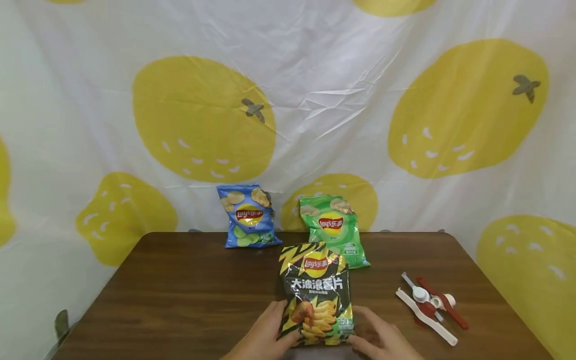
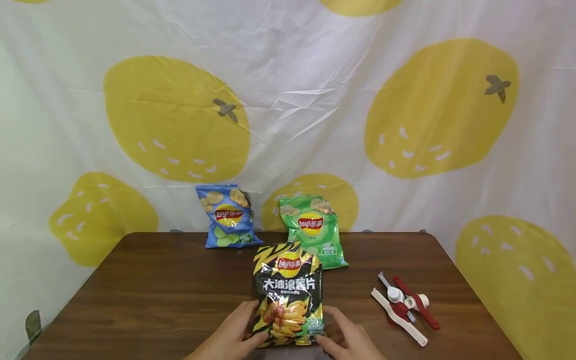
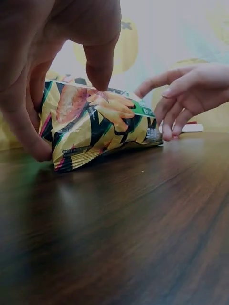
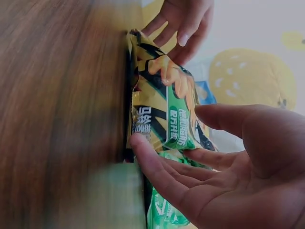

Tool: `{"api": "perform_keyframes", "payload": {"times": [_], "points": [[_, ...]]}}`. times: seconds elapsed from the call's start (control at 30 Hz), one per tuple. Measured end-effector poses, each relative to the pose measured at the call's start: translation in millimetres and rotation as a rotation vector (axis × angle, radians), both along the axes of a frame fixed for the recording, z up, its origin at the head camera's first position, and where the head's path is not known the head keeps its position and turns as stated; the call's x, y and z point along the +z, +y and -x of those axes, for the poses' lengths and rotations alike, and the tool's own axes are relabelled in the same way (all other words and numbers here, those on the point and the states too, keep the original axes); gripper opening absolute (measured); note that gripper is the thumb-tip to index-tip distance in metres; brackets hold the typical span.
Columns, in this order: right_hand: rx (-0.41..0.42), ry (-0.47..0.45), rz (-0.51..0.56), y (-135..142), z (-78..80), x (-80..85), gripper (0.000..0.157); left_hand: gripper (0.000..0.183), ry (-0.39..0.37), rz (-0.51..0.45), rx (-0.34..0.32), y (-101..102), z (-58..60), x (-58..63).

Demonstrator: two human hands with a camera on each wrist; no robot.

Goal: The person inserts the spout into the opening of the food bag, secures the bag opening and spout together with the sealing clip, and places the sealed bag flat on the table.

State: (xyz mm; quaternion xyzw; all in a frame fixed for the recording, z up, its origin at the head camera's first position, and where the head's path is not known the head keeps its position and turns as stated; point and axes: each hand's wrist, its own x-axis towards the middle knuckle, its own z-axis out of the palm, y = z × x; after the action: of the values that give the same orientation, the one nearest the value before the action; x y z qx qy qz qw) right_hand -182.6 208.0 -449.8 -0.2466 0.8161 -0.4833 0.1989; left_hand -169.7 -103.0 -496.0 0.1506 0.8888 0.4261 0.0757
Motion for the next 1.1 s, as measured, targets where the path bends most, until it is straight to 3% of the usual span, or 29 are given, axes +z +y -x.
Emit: {"api": "perform_keyframes", "payload": {"times": [0.2, 0.3, 0.37, 0.47, 0.57, 0.67, 0.8, 0.9, 1.1], "points": [[0.057, 0.005, 0.002, 8.3, 3.5, -5.9, 0.059, 0.067, 0.043, 0.076, -0.038, 5.2, -19.6, 40.8], [0.045, 0.043, -0.01, 13.8, 4.1, -2.0, 0.058, 0.062, 0.024, 0.073, -0.041, 6.5, -19.4, 46.9], [0.02, 0.098, -0.043, 17.2, 4.5, 2.6, 0.054, 0.06, 0.014, 0.064, -0.046, 5.6, -15.8, 42.1], [-0.076, 0.32, -0.149, 19.4, 2.6, 10.4, 0.043, 0.063, -0.005, 0.065, -0.056, 1.8, -9.5, 28.4], [-0.232, 0.572, -0.276, 20.2, -1.4, 20.0, 0.031, 0.065, -0.028, 0.065, -0.064, -1.3, -8.0, 24.6], [-0.361, 0.794, -0.368, 27.4, -3.2, 28.9, 0.029, 0.063, -0.033, 0.052, -0.072, -1.2, -11.0, 35.0], [-0.459, 0.949, -0.43, 54.0, 1.8, 34.1, 0.034, 0.061, -0.049, 0.05, -0.077, 2.0, -13.3, 46.7], [-0.483, 0.902, -0.49, 75.3, 6.8, 32.5, 0.035, 0.06, -0.066, 0.056, -0.079, 3.5, -14.1, 50.7], [-0.414, 0.716, -0.598, 93.7, 14.7, 21.9, 0.036, 0.061, -0.063, 0.065, -0.075, 1.9, -12.4, 48.2]]}}
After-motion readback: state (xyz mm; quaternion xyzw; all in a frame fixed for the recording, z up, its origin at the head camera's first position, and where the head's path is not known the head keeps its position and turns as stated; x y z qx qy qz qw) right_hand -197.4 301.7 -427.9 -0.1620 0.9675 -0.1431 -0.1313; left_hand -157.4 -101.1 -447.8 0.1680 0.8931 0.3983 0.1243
